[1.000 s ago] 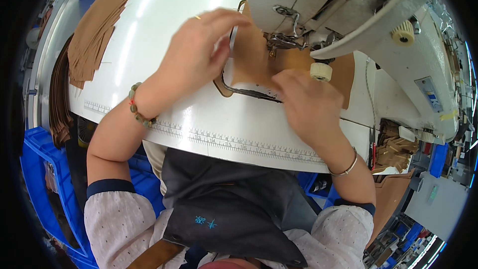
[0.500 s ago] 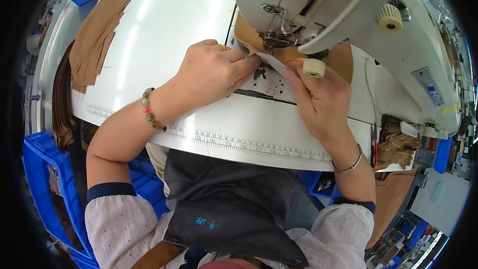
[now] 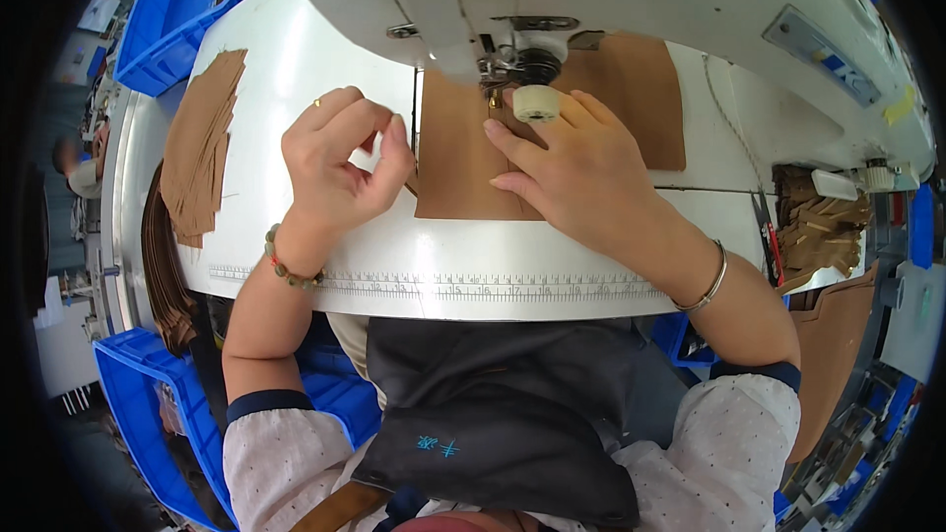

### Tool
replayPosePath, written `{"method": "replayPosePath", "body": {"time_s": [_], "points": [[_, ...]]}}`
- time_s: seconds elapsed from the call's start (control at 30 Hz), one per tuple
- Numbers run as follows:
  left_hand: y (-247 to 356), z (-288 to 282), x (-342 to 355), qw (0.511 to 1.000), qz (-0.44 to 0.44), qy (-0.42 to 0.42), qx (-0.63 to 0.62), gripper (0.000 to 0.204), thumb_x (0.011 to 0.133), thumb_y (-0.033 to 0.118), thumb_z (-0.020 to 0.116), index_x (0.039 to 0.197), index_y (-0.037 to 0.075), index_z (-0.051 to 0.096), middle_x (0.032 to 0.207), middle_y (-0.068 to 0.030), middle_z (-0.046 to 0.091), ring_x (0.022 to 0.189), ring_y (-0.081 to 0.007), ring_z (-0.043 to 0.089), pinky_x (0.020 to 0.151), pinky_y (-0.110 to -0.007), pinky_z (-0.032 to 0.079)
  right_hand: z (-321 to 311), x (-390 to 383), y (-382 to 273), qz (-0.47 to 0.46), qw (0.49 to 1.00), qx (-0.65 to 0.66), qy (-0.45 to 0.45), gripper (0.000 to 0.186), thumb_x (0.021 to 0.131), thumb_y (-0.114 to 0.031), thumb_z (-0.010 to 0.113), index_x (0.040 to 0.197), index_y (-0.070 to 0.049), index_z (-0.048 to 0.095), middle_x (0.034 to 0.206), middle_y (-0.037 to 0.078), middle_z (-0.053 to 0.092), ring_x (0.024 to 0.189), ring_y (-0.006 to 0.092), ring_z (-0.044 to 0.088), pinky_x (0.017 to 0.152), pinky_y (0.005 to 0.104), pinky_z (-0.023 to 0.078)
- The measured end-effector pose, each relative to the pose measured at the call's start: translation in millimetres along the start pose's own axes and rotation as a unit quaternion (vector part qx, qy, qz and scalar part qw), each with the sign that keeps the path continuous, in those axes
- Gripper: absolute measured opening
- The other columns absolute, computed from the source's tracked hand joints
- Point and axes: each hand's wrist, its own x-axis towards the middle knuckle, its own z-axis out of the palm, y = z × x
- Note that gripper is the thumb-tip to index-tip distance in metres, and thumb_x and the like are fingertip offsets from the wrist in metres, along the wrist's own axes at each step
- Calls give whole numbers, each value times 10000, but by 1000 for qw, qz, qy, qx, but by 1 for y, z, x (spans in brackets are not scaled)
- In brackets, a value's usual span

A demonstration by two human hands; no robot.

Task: The recorder uses a sewing machine to attach a zipper to a piece of brown leather material.

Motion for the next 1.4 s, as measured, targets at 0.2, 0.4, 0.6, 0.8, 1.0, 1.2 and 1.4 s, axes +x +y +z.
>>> {"method": "replayPosePath", "body": {"time_s": [0.2,0.4,0.6,0.8,1.0,1.2,1.4], "points": [[23,14,-8,981,9,-191,11,592,809,406,827,1246,22,720,1315,-118,696,1227,-317,651,1024,-413,507,2,-5,0,2,1000,-1,-2,424,839,-384,787,1182,-135,766,1123,70,710,1107,273,653,1047,434,490],[26,12,-10,976,5,-215,28,661,775,479,812,1253,28,735,1298,-106,710,1234,-311,661,1035,-438,509,2,-7,0,-6,1000,-7,10,412,839,-390,787,1165,-139,777,1121,64,724,1176,265,648,1061,446,487],[24,14,-9,976,13,-213,51,637,776,480,814,1237,44,749,1281,-92,720,1230,-292,670,1038,-436,507,3,-6,2,-2,1000,-9,5,414,849,-390,782,1178,-139,775,1143,60,728,1214,258,633,1067,453,483],[16,20,-9,979,22,-193,53,615,810,498,781,1211,33,750,1294,-84,711,1223,-283,669,1047,-449,500,5,-2,5,3,1000,-8,10,409,859,-382,777,1190,-143,769,1181,47,720,1246,240,621,1075,463,480],[12,25,-8,982,16,-184,36,611,818,483,781,1217,21,750,1299,-92,710,1215,-293,667,1002,-425,510,7,0,9,17,1000,-5,10,389,872,-372,767,1194,-153,768,1226,38,711,1269,235,611,1087,470,471],[11,26,-7,981,22,-192,35,609,832,478,774,1222,12,747,1297,-98,708,1232,-297,650,1000,-415,504,9,0,10,21,1000,2,18,373,877,-374,759,1176,-152,775,1197,44,711,1244,237,620,1092,469,465],[13,25,-4,982,25,-184,38,606,814,468,798,1232,31,756,1254,-105,715,1136,-300,685,994,-411,524,6,0,11,28,1000,0,6,374,880,-377,751,1174,-147,775,1162,55,708,1203,240,633,1087,463,467]]}}
